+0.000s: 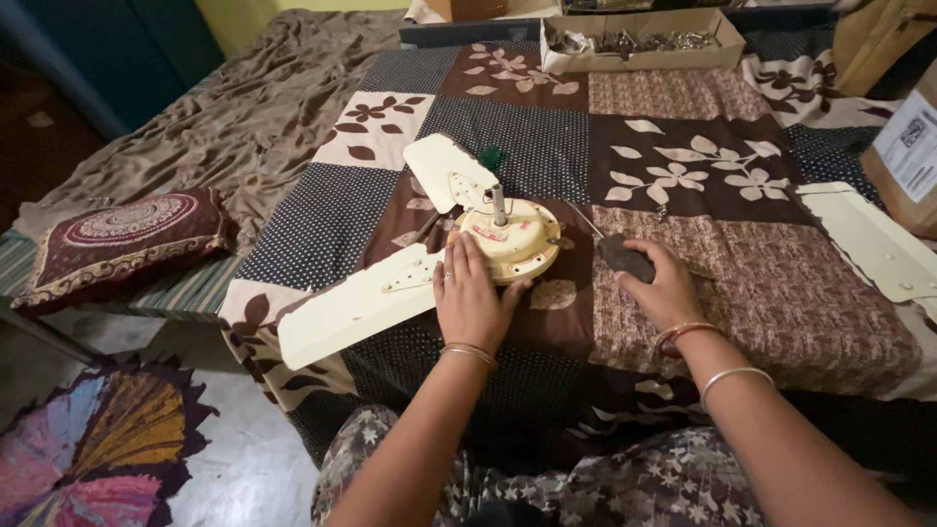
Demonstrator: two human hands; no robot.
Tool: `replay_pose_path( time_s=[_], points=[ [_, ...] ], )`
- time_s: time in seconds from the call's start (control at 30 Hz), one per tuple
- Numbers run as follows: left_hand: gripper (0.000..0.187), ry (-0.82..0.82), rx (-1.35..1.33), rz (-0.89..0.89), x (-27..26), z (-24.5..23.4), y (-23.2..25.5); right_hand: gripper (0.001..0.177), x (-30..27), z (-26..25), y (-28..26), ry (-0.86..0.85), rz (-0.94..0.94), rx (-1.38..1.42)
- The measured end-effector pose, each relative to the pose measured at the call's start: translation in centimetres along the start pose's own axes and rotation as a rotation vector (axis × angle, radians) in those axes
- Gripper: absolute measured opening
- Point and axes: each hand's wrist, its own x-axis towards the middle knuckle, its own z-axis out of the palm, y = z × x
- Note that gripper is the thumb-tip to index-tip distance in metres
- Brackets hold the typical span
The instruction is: The person attaches fan blades to the motor housing of an electric fan using a screwdriver. They align each blade, insert screws, and tighten them, repeating the process for multiple blades.
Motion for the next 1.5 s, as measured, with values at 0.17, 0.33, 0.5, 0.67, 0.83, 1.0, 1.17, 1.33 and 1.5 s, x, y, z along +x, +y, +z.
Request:
replay_pose_path(
  time_s=[0.17, 0.33, 0.5, 0.67, 0.83, 1.0, 1.17, 1.33, 1.5],
  points=[
    [0.107, 0.028, -0.049, 0.079, 1.5, 1.1, -1.4, 0.051, 0.2, 0.2, 0.6, 0.039, -0.064, -0.011],
    [0.104, -0.001, -0.073, 0.139, 3.4, 1.6, -1.8, 0.055, 0.5, 0.8, 1.6, 0.07, -0.103, -0.058],
    [0.103, -0.087, -0.082, 0.047, 4.8, 2.7, -0.3, 0.053, 0.5, 1.7, 2.6, 0.156, -0.211, -0.132],
    [0.092, 0.027, -0.131, -0.051, 3.7, 4.3, 2.8, 0.054, 0.5, 2.0, 2.0, 0.111, -0.098, -0.281],
    [0.078, 0.075, -0.01, 0.157, 2.2, 4.7, 4.1, 0.056, -0.2, 2.2, 1.2, 0.312, -0.326, -0.379],
    [0.067, 0.06, 0.004, 0.647, 1.6, 5.2, 4.6, 0.052, -0.7, 1.6, 0.1, 0.277, -0.2, -0.472],
    [0.032, -0.235, -0.226, 0.531, 2.0, 5.9, 4.0, 0.048, -1.1, 1.4, -0.5, 0.255, -0.13, -0.401],
    [0.029, -0.227, -0.293, 0.425, 1.9, 5.2, 4.2, 0.047, 0.1, -0.3, 0.9, 0.302, -0.009, -0.375],
    [0.027, -0.254, -0.255, 0.387, 1.8, 4.3, 4.6, 0.048, 2.8, -7.5, 5.5, 0.347, 0.136, -0.656]
  ],
)
